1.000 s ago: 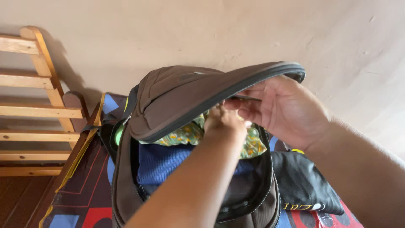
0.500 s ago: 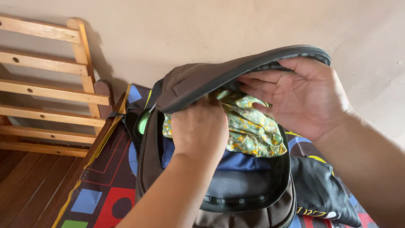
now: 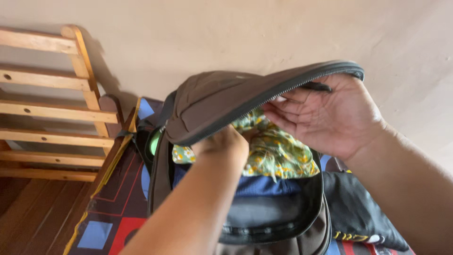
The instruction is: The person folds a black shirt and places it inside the main compartment of a backpack along with a blue blanket and a floral-patterned item, then zips the compartment closed.
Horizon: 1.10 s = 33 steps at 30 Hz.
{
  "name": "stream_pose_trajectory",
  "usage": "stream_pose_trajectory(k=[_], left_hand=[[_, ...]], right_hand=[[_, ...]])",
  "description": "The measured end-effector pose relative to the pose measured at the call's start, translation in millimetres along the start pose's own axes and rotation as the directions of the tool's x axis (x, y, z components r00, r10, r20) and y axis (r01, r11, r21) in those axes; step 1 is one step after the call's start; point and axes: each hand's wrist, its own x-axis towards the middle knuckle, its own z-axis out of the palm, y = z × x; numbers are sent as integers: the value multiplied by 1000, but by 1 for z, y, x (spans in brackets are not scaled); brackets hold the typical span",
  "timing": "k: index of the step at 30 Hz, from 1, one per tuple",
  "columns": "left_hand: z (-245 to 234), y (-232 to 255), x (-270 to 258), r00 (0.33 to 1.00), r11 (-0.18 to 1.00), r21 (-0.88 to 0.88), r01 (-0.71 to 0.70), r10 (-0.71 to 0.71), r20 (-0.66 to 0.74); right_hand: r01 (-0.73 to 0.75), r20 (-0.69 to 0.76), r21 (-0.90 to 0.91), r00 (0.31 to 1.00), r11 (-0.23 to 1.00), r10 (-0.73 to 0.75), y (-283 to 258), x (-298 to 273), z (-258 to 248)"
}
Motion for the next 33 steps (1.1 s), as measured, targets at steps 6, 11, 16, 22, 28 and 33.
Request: stream_pose_trajectory(k=[6,11,16,22,28,33], left_hand=[[-25,58,-13,912,931,197,-306,227,343],[-17,72,-12,885,911,110,-397,349,308],[3,88,-12,871,845,325,-425,285,400],[11,50,-37,850,850,-9,-527,527,-2],[-22,-29,-64,941,974,-208,-94,19,-338],[-18,-22,-19,980,951,-303,51,-106,-169]], right_hand=[[5,-77,-105,997,994,-13,-7,-5,12],[45,1,-206,999,977,-45,-11,-5,10],[13,-39,-181,999,983,-21,-9,-4,6],[48,-44,-38,998,998,-50,-4,-2,10],[148,147,-137,981,979,-127,-3,0,24],[115,205,-130,975,985,-87,-2,-1,31]])
